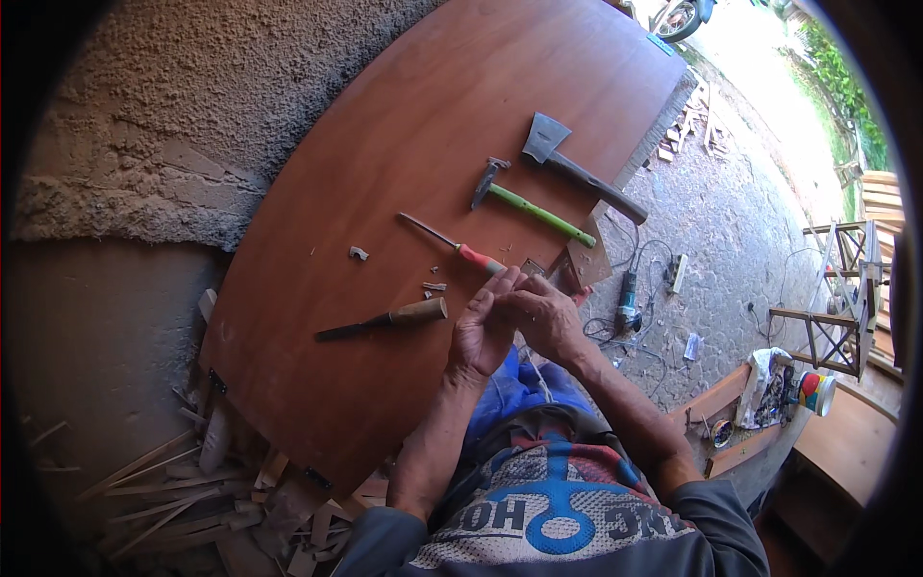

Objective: The person sits on the floor sorting through a pile of nails and hardware on a sack. They then move to a large wooden board and use a screwdriver and hammer to remove and adjust a metal hinge, chipping away wood around the fixture.

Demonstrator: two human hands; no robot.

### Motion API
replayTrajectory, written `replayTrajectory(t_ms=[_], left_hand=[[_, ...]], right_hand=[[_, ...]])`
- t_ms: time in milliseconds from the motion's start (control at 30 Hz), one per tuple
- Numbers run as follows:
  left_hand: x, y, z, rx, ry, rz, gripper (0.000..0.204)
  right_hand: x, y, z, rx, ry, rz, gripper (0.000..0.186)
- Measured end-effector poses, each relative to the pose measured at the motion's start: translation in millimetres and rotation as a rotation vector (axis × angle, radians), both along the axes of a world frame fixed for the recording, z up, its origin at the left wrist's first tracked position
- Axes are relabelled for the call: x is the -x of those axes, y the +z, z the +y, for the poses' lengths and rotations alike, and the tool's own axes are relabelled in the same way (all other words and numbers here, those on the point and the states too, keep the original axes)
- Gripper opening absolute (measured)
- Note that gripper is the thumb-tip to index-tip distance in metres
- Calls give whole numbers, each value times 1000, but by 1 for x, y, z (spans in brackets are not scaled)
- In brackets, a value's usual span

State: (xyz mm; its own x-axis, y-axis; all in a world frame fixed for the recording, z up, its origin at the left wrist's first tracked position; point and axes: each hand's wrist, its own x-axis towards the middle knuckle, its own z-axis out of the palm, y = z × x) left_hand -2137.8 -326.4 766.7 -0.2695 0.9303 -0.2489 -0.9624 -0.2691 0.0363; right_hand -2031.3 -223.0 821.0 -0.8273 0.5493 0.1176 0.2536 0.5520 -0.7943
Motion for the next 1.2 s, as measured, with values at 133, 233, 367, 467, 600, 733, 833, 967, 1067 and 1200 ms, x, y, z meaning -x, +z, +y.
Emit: replayTrajectory(t_ms=[133, 233, 367, 467, 600, 733, 833, 967, 1067, 1200], left_hand=[[-4, -6, 3, -9, 22, 3, 57], [-9, -6, 5, 36, 59, 9, 57], [-14, -2, 9, 63, 41, -8, 55], [-13, -7, 12, 101, 36, -91, 49], [-3, -91, -20, 89, -61, 137, 37], [-22, -63, 2, 696, -8, 1905, 33], [-23, -67, 4, 628, 48, 2302, 45], [-21, -73, 2, 702, -176, 2406, 56], [-23, -78, 6, 775, -146, 2435, 61], [-23, -72, 3, 765, -100, 2434, 66]], right_hand=[[-1, -10, 3, -4, 16, 32, 25], [1, -14, -1, -57, -1, 39, 16], [2, -25, -11, -92, -92, -66, 12], [2, -24, -9, -17, -127, 22, 13], [-1, -49, 13, 226, -290, 30, 19], [-1, -67, 68, 454, -332, -310, 21], [5, -84, 80, 332, -237, -377, 22], [14, -88, 83, 153, -128, -392, 23], [19, -90, 81, 126, -128, -416, 22], [20, -89, 80, 152, -123, -458, 22]])
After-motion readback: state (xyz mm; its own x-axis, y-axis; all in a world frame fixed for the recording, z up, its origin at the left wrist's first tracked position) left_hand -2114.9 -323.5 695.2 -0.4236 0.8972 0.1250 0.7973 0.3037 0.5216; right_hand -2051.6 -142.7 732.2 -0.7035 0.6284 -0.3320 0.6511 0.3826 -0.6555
